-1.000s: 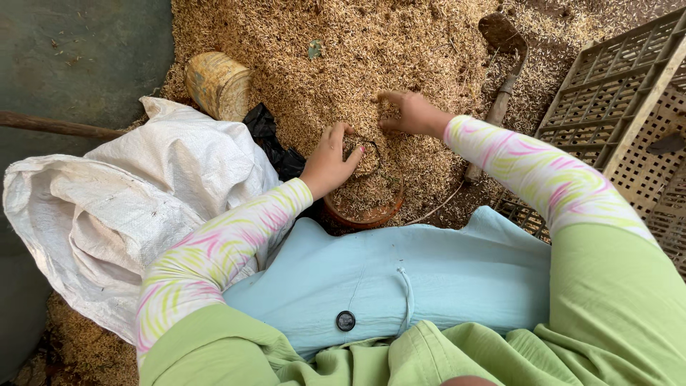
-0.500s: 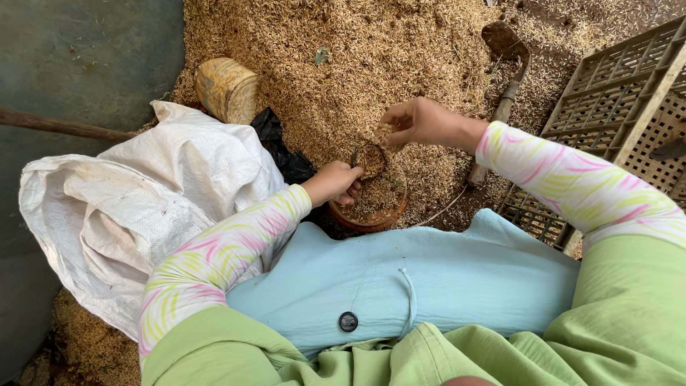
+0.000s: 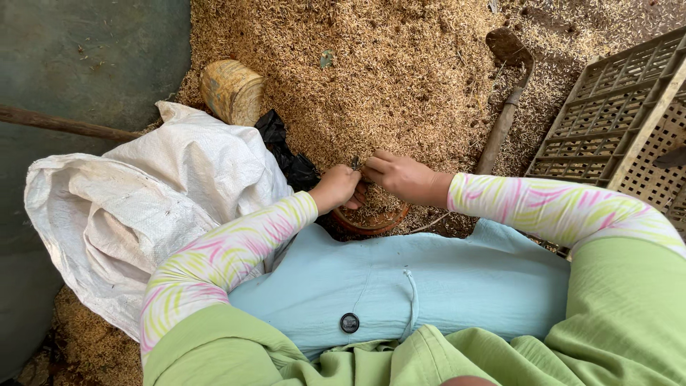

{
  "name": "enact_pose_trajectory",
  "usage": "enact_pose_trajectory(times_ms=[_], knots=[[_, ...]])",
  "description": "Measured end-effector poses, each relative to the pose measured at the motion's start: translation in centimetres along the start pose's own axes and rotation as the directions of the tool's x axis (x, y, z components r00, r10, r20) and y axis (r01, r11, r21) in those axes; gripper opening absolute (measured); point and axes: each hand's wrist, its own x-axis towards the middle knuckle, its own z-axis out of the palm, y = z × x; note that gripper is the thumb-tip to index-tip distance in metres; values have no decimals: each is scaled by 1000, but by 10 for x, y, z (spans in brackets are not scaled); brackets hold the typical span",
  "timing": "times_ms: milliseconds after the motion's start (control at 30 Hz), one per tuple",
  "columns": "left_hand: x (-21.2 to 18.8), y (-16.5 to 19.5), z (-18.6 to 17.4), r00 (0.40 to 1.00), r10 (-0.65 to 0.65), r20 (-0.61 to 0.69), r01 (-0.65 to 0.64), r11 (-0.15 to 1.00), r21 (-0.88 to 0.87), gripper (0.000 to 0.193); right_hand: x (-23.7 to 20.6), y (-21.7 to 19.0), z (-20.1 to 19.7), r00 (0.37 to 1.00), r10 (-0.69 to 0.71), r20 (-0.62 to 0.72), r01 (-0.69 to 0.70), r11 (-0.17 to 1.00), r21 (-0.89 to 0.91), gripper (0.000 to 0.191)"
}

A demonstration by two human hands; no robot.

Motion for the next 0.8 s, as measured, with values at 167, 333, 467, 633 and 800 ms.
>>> enact_pose_trajectory(times_ms=[167, 333, 467, 633, 800], knots=[[-8, 14, -1, 997, -69, -15, 70, 997, 36, 41, 5, 17, -12, 994, 32, -106, -19, 992, 123, 42], [-26, 22, 1, 993, -114, -8, 114, 993, 41, 41, -4, 36, -36, 927, 370, 64, -352, 798, 490, 29], [-31, 24, 2, 994, -107, 9, 107, 994, 37, 47, -21, 61, -58, 872, 487, -44, -473, 863, 178, 28], [-28, 26, -2, 974, 126, -189, -65, 952, 298, 40, -7, 52, -42, 943, 328, -47, -300, 905, 301, 31], [-30, 33, -9, 826, 529, -194, -307, 712, 632, 31, 8, 22, -26, 992, 124, 8, -122, 958, 260, 37]])
